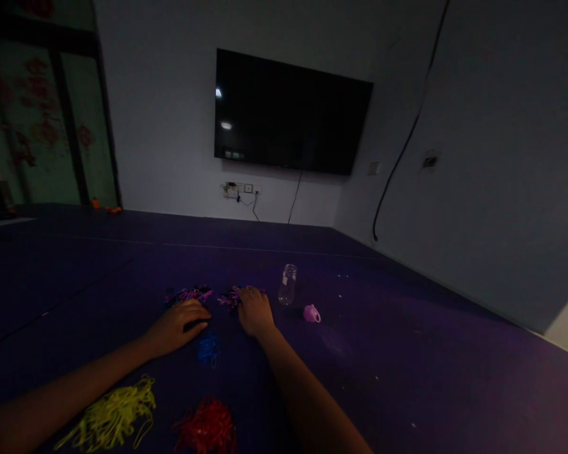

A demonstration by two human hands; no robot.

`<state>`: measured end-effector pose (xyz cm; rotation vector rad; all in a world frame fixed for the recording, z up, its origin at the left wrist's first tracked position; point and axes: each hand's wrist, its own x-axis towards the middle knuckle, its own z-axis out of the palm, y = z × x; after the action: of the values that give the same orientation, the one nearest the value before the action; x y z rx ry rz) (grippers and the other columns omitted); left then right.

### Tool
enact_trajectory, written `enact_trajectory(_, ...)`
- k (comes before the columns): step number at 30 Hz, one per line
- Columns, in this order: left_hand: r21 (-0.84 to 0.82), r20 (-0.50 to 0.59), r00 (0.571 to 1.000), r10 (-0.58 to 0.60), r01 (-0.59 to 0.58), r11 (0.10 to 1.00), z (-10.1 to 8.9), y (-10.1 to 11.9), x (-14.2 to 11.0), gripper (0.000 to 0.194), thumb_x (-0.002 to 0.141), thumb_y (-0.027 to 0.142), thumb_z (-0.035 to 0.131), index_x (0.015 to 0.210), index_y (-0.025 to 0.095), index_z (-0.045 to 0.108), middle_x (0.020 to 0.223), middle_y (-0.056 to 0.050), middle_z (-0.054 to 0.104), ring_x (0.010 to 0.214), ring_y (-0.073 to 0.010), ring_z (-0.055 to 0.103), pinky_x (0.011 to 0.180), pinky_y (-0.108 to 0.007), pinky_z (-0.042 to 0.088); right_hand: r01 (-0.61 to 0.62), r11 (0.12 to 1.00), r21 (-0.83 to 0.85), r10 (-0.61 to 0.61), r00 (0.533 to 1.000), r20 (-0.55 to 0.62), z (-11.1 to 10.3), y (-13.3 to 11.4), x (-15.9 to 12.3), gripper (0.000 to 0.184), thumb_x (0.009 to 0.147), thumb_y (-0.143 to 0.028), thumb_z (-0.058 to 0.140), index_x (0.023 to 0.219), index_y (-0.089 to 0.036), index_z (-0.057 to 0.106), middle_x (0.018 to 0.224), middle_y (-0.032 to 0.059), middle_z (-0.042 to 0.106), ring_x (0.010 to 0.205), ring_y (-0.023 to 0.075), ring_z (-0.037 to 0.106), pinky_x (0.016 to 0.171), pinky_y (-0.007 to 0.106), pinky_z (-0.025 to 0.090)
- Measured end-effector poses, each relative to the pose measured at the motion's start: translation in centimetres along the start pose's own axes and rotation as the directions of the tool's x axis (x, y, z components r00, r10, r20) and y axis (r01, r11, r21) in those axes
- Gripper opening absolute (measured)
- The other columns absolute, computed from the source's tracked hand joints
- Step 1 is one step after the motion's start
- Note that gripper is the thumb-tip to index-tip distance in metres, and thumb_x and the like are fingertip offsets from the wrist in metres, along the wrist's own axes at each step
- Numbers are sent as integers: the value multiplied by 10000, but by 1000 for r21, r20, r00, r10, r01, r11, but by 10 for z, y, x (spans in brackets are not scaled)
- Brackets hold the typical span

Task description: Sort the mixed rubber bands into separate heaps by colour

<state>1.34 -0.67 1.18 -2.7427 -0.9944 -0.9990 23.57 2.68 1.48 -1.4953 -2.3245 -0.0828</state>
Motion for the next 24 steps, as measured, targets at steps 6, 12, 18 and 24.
enact_trajectory(6,-14,-6,1000,2,-2,1000,1,-1,-2,185,860,238,503,942,199,665,914,-56,699,897,-192,600,816,-359,475,-30,1000,-3,30,999,23,-1,-1,0,449,881,-176,356,1320,-196,452,1296,91,525,1209,201,434,977,352,312)
enact_trajectory(12,-10,2,1000,-5,5,1000,2,-3,-2,182,862,238,504,932,196,667,906,-54,699,891,-196,605,807,-363,478,-51,998,42,51,999,-16,-3,3,2,424,855,-147,385,1246,-203,541,1203,82,592,1145,198,493,966,324,329)
enact_trajectory(18,-15,5,1000,-15,15,1000,2,-2,-1,185,860,248,505,930,205,671,910,-49,702,887,-192,606,808,-359,478,33,998,60,-35,999,27,4,7,4,400,863,-153,376,1206,-198,577,1308,61,521,1272,203,371,1018,347,303)
enact_trajectory(24,-31,8,1000,-13,13,999,2,-2,-1,185,862,244,504,925,203,673,908,-50,704,884,-192,609,805,-357,477,59,998,33,-61,997,53,7,9,4,383,877,-177,372,1196,-214,583,1324,46,507,1264,188,377,1013,345,314)
